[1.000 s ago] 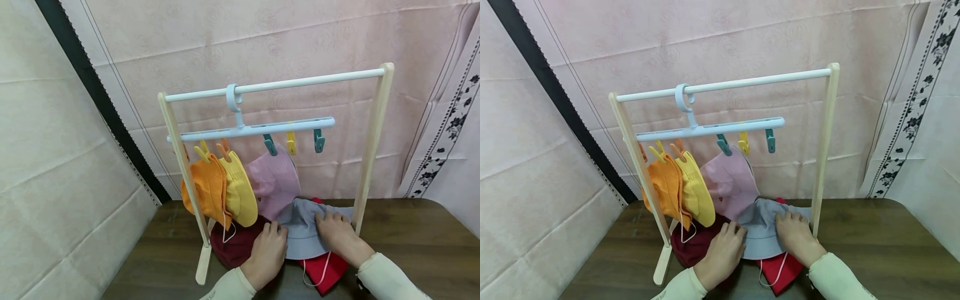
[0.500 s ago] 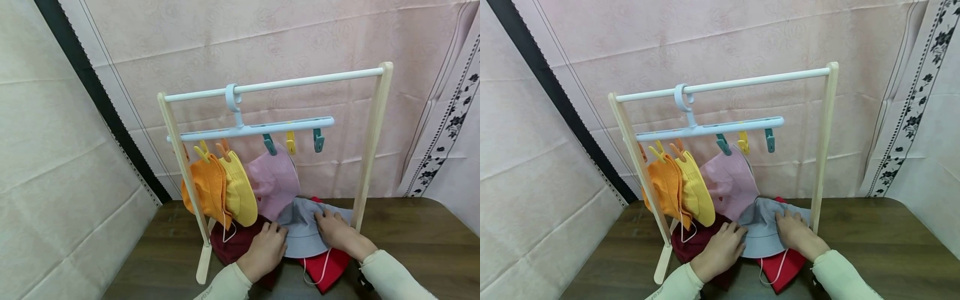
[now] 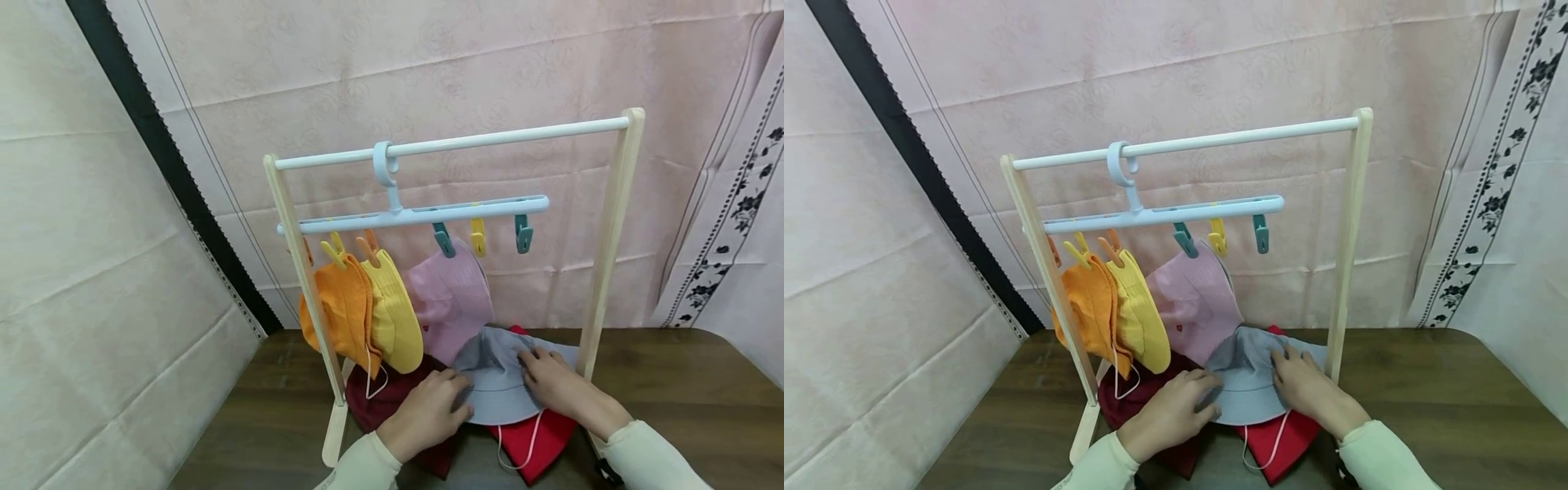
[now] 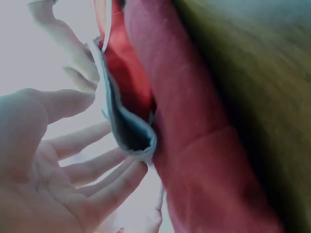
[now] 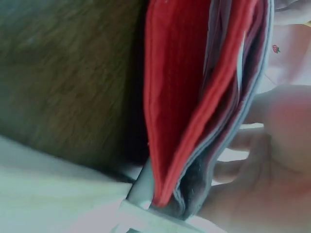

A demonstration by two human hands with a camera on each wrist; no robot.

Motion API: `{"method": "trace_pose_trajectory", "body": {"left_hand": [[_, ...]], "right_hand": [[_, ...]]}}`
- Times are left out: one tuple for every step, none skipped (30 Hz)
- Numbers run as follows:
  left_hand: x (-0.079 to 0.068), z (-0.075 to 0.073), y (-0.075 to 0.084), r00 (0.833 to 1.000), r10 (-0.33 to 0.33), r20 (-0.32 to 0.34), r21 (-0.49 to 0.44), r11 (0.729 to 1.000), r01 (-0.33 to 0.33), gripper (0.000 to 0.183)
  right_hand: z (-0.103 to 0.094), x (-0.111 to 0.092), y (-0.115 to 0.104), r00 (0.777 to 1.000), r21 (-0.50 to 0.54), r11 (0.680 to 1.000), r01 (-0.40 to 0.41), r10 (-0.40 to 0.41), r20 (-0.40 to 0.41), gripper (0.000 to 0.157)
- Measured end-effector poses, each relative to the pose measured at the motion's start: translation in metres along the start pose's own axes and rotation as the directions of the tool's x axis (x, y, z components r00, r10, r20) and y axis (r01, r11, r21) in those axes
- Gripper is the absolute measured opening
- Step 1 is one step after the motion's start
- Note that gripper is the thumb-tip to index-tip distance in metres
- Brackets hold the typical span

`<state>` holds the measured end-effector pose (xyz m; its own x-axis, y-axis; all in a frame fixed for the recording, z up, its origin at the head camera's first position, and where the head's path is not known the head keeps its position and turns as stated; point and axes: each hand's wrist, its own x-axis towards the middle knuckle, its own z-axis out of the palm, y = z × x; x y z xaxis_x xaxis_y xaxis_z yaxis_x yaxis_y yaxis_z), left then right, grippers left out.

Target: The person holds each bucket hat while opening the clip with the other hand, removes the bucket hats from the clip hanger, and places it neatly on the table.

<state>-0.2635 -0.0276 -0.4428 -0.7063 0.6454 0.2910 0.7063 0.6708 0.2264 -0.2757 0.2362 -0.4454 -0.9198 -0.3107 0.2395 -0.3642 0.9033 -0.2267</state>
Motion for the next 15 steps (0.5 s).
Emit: {"method": "trace_pose_trajectory", "body": {"left_hand": [[-0.001,-0.002,0.000,1.000,-0.008,-0.006,-0.045,0.999,0.008,0.028],[-0.001,-0.005,0.000,1.000,-0.014,-0.020,-0.082,0.997,0.013,0.027],[-0.002,-0.008,0.000,0.999,-0.017,-0.045,-0.108,0.994,0.012,0.026],[-0.002,-0.012,0.001,0.997,-0.017,-0.080,-0.117,0.993,0.008,0.024],[-0.002,-0.017,0.001,0.992,-0.012,-0.125,-0.114,0.993,-0.003,0.023],[-0.002,-0.022,0.002,0.984,-0.008,-0.177,-0.110,0.994,-0.012,0.022],[-0.003,-0.028,0.003,0.972,0.002,-0.235,-0.098,0.995,-0.026,0.021],[-0.003,-0.034,0.004,0.955,0.017,-0.295,-0.082,0.996,-0.043,0.018],[-0.003,-0.041,0.005,0.935,0.033,-0.354,-0.073,0.995,-0.063,0.016],[-0.003,-0.048,0.006,0.912,0.047,-0.407,-0.068,0.994,-0.081,0.014],[-0.004,-0.055,0.007,0.887,0.061,-0.457,-0.073,0.992,-0.106,0.012],[-0.005,-0.062,0.007,0.862,0.075,-0.501,-0.087,0.987,-0.136,0.010],[-0.005,-0.069,0.007,0.836,0.093,-0.540,-0.096,0.981,-0.171,0.008],[-0.005,-0.076,0.007,0.808,0.110,-0.579,-0.103,0.973,-0.206,0.008],[-0.005,-0.082,0.006,0.781,0.123,-0.612,-0.109,0.965,-0.237,0.008]], "right_hand": [[0.000,-0.001,0.000,0.999,0.020,1.000,0.016,-0.016,-0.038,0.029],[-0.001,-0.002,-0.002,0.997,0.042,0.999,0.027,-0.024,-0.078,0.027],[-0.002,-0.002,-0.003,0.992,0.055,0.998,0.040,-0.033,-0.123,0.026],[-0.005,-0.003,-0.005,0.985,0.067,0.996,0.052,-0.040,-0.169,0.026],[-0.009,-0.002,-0.007,0.974,0.067,0.995,0.068,-0.052,-0.220,0.026],[-0.012,-0.002,-0.009,0.956,0.055,0.994,0.090,-0.071,-0.283,0.025],[-0.017,-0.002,-0.012,0.934,0.043,0.993,0.106,-0.085,-0.347,0.025],[-0.022,-0.002,-0.015,0.910,0.029,0.992,0.119,-0.098,-0.404,0.024],[-0.028,-0.002,-0.019,0.882,0.016,0.991,0.130,-0.108,-0.458,0.024],[-0.035,-0.002,-0.022,0.853,0.009,0.989,0.145,-0.121,-0.508,0.026],[-0.041,-0.002,-0.026,0.821,0.001,0.987,0.161,-0.134,-0.555,0.028],[-0.047,-0.002,-0.029,0.794,-0.003,0.985,0.175,-0.143,-0.591,0.030],[-0.054,-0.002,-0.033,0.775,0.006,0.983,0.186,-0.143,-0.616,0.033],[-0.060,-0.002,-0.036,0.755,0.009,0.980,0.198,-0.147,-0.639,0.035],[-0.067,-0.003,-0.040,0.736,0.011,0.977,0.212,-0.152,-0.659,0.038]]}}
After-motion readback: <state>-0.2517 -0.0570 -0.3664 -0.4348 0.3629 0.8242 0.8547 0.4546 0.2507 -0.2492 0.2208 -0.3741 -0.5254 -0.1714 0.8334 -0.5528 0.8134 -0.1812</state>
